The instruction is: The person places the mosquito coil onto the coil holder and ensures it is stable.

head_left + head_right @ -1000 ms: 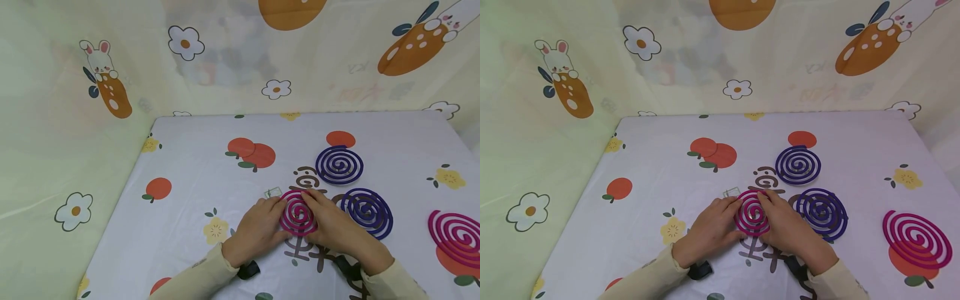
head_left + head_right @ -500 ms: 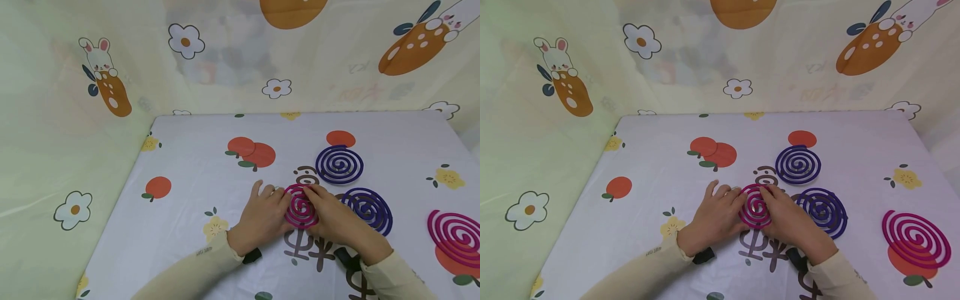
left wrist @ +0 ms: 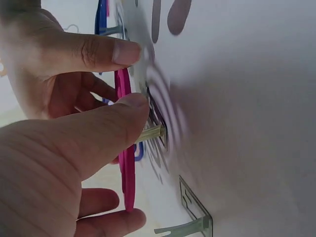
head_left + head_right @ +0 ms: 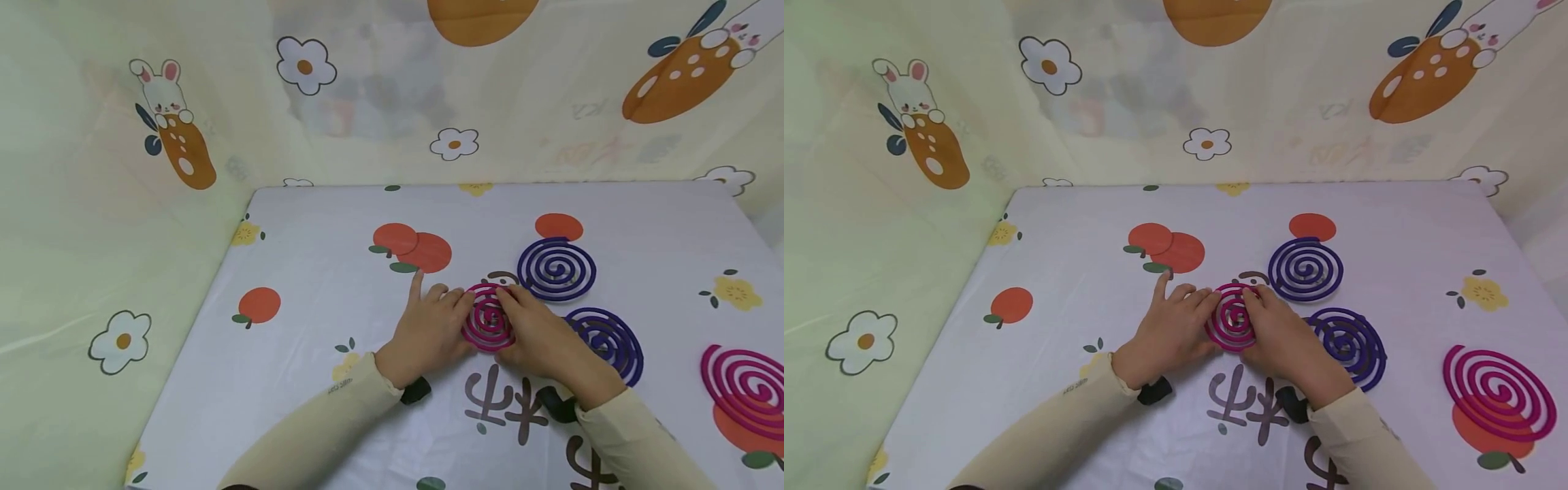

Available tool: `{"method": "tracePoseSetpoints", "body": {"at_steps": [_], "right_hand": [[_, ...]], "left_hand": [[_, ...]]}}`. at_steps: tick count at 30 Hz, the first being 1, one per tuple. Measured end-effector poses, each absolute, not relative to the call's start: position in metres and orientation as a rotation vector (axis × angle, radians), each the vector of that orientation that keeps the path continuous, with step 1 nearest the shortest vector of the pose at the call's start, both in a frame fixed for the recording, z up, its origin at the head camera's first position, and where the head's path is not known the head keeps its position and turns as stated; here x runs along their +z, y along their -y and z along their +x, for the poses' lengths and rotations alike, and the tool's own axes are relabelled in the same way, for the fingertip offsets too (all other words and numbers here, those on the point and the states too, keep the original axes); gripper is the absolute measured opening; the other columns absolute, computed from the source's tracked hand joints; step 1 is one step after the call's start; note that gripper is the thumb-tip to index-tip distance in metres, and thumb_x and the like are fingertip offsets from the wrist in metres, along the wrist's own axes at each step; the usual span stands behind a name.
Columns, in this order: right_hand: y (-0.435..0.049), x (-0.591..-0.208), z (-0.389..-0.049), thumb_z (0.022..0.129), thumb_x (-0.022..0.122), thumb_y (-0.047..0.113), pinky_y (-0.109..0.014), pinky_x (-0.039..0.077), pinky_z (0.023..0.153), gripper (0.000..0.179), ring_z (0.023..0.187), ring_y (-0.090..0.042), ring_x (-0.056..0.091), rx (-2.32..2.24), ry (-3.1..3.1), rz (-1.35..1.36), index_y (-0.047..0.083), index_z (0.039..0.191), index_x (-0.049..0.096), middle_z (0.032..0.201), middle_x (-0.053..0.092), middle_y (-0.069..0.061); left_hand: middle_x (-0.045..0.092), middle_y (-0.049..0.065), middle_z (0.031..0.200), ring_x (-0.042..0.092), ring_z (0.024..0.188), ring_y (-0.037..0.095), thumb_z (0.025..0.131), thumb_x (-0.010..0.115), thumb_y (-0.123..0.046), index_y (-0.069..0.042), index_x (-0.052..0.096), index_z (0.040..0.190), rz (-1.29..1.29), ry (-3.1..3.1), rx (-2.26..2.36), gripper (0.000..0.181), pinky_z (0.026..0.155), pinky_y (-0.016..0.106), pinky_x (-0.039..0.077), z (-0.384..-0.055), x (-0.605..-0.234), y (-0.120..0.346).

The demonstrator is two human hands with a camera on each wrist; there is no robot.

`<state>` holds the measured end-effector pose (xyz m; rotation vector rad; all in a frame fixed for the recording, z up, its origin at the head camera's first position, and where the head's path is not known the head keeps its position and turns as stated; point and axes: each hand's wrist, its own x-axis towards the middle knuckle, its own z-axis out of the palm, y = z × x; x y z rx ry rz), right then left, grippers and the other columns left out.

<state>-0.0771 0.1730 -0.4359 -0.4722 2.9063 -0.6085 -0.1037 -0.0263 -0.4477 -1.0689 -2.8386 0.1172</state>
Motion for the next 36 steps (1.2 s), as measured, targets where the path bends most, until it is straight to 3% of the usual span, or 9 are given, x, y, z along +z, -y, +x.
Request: {"method": "tracePoseSetpoints", "body": {"at_steps": [11, 22, 29, 36], "right_hand": [[-0.166, -0.432, -0.095, 0.075, 0.092, 0.015, -0.068, 0.046, 0.103, 0.093, 0.132, -0.057, 0.048, -0.591, -2.901, -0.389, -0.015, 0.148, 0.043, 0.147, 0.044, -0.038], [-0.158, -0.434, -0.114, 0.078, 0.091, 0.02, -0.066, 0.046, 0.104, 0.09, 0.126, -0.054, 0.053, -0.583, -2.878, -0.27, -0.016, 0.146, 0.044, 0.14, 0.047, -0.038], [-0.155, -0.432, -0.123, 0.08, 0.09, 0.022, -0.067, 0.046, 0.105, 0.093, 0.128, -0.055, 0.05, -0.61, -2.864, -0.221, -0.016, 0.148, 0.041, 0.143, 0.044, -0.039], [-0.152, -0.431, -0.133, 0.081, 0.089, 0.023, -0.067, 0.045, 0.105, 0.097, 0.134, -0.057, 0.045, -0.614, -2.824, -0.163, -0.013, 0.153, 0.035, 0.149, 0.039, -0.039]], "left_hand": [[0.07, -0.003, 0.132, 0.064, 0.119, 0.02, 0.091, 0.073, -0.058, -0.018, 0.059, 0.144, -0.956, 2.896, 0.1, 0.068, 0.121, 0.064, 0.026, -0.115, -0.446, 0.02], [0.07, 0.0, 0.134, 0.064, 0.123, 0.024, 0.09, 0.075, -0.058, -0.015, 0.056, 0.149, -0.872, 2.996, 0.094, 0.075, 0.12, 0.064, 0.028, -0.129, -0.443, 0.017], [0.07, 0.001, 0.128, 0.061, 0.119, 0.023, 0.09, 0.074, -0.058, -0.016, 0.058, 0.141, -0.795, 3.086, 0.014, 0.068, 0.117, 0.061, 0.03, -0.139, -0.444, 0.016], [0.067, 0.003, 0.139, 0.059, 0.128, 0.023, 0.089, 0.078, -0.057, -0.015, 0.056, 0.147, -0.766, 3.123, -0.129, 0.075, 0.12, 0.064, 0.027, -0.148, -0.443, 0.019]]}}
